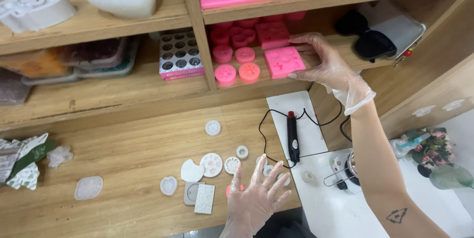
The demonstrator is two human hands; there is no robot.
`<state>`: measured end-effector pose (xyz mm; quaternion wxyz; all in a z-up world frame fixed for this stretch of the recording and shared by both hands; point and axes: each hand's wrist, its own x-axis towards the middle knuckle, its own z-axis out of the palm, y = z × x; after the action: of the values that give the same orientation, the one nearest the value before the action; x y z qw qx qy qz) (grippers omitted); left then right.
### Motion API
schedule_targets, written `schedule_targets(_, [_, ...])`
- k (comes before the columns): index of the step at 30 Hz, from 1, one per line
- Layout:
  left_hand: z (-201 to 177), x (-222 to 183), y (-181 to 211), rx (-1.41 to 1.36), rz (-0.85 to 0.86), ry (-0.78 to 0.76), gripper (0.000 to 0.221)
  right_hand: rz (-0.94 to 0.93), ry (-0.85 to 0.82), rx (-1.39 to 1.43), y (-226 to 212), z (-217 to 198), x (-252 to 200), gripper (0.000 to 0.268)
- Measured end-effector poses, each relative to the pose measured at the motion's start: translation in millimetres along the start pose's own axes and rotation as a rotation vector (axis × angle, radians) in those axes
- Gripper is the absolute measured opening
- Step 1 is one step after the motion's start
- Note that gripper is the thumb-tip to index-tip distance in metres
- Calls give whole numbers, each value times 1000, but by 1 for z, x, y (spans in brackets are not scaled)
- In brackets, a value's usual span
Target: Organizing and selecting various silicone candle molds from a shelving unit.
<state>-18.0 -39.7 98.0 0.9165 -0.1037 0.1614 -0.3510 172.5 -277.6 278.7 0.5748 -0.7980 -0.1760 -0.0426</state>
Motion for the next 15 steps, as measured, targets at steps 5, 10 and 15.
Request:
schedule_targets(5, [-41,-19,11,-84,75,-85,79,-207,12,-278,1,5,-10,74])
schedule_targets(10, [-103,-53,33,-130,292,270,65,-662,450,-259,16,77,-69,36])
schedule_targets(15, [-224,-81,75,-364,586,663,46,-372,465,-169,119,184,-158,23])
